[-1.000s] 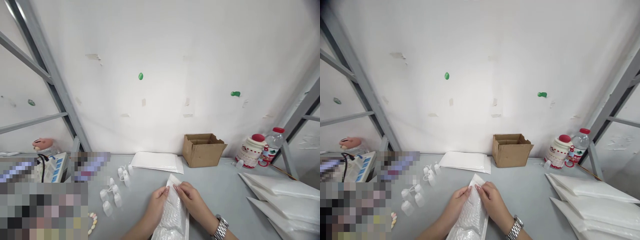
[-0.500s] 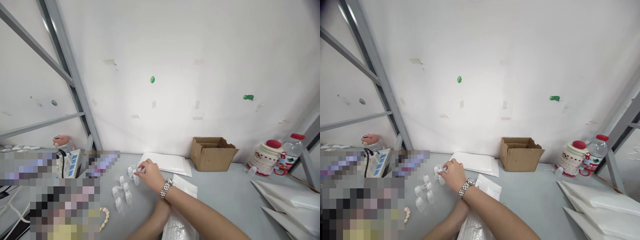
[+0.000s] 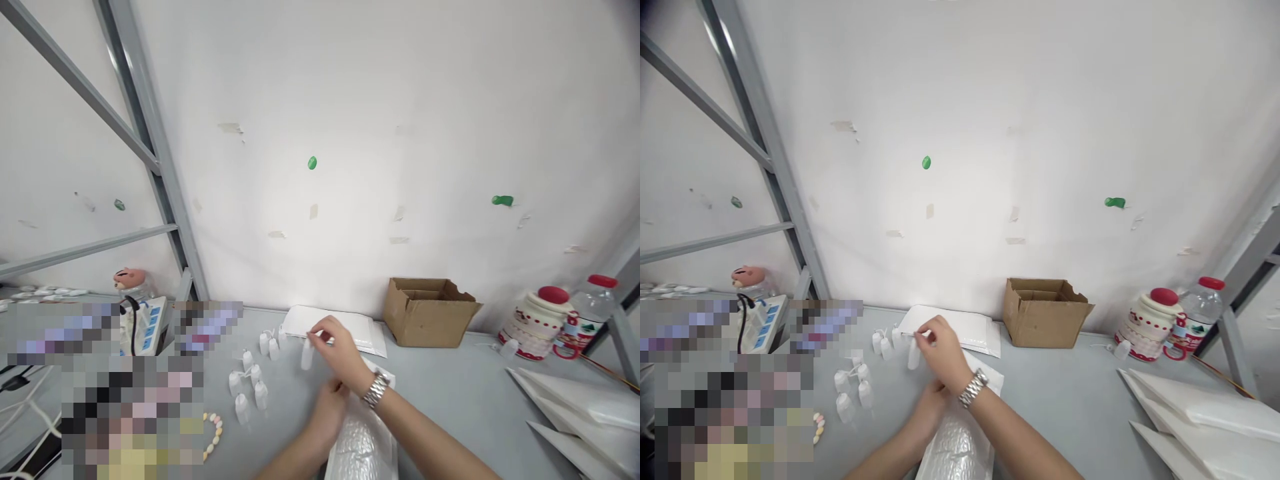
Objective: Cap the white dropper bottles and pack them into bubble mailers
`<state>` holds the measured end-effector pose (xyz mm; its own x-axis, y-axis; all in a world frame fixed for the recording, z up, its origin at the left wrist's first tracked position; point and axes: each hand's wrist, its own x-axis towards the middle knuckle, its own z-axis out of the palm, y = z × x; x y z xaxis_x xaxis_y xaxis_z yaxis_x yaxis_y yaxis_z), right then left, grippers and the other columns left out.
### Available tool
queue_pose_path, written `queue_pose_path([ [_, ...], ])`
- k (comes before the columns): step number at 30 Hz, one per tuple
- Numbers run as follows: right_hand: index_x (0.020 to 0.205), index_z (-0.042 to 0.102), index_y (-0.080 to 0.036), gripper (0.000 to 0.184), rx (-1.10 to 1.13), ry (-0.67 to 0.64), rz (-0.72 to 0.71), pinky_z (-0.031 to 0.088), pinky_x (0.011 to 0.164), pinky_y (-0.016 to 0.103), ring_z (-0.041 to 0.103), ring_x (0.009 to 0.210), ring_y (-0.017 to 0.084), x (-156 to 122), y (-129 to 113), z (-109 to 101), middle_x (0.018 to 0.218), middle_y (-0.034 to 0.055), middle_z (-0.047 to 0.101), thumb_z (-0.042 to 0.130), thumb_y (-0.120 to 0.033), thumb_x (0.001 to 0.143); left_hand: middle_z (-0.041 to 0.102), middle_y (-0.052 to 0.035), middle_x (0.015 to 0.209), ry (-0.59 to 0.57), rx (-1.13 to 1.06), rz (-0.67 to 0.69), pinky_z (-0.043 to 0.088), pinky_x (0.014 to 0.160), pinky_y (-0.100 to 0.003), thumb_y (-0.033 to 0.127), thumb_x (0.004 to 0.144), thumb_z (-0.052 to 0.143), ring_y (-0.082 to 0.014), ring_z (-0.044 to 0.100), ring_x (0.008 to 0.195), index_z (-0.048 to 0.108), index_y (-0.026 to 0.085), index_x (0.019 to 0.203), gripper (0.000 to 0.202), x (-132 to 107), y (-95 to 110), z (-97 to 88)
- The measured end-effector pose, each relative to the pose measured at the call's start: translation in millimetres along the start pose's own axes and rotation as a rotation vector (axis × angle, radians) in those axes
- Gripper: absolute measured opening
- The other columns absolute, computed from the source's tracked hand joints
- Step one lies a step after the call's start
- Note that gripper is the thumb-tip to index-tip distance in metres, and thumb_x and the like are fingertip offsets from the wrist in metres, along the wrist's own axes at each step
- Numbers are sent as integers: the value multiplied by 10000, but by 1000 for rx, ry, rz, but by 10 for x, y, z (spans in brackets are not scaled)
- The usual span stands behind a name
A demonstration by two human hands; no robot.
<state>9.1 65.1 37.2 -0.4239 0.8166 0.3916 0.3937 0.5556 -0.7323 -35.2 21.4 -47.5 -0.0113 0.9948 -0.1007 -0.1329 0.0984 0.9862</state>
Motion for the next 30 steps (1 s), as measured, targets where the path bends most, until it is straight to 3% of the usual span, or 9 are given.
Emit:
queue_pose_path([
  [3,790,560,-192,180,197,146,87,452,640,269,593,643,142,-216,209,-376,728,3,602,487,-353,822,633,-21,695,-5,-18,-9,430,718,-339,514,733,536,-217,583,738,623,104,760,420,-37,64,-17],
  [7,771,557,-186,264,241,329,208,452,657,304,593,641,168,-515,551,-688,715,18,604,523,-448,779,643,-29,646,-58,-104,-64,400,679,-306,602,621,584,-208,576,694,648,111,803,527,-100,156,24],
  [12,700,566,-176,315,377,359,332,461,602,307,586,574,171,-709,714,-682,623,12,598,601,-489,699,652,-40,642,-102,-128,-95,393,666,-287,597,598,612,-201,572,685,670,103,818,544,-150,218,71],
  [16,819,556,-181,371,515,378,389,455,562,292,560,523,154,-733,686,-591,559,-21,583,638,-504,659,661,-43,649,-107,-121,-92,404,690,-297,591,601,617,-210,580,704,680,107,828,539,-152,230,66],
  [24,709,579,-173,302,416,191,377,389,586,253,511,628,145,-779,660,-474,647,0,585,579,-474,727,668,-40,657,-58,-90,-73,425,690,-298,600,618,596,-220,592,717,690,124,837,532,-167,215,45],
  [30,572,509,-168,396,217,-37,360,324,536,241,397,563,116,-834,568,-405,555,-38,425,462,-491,796,686,-47,698,-47,-93,-34,424,717,-297,563,617,622,-228,597,756,696,128,806,480,-127,188,22],
])
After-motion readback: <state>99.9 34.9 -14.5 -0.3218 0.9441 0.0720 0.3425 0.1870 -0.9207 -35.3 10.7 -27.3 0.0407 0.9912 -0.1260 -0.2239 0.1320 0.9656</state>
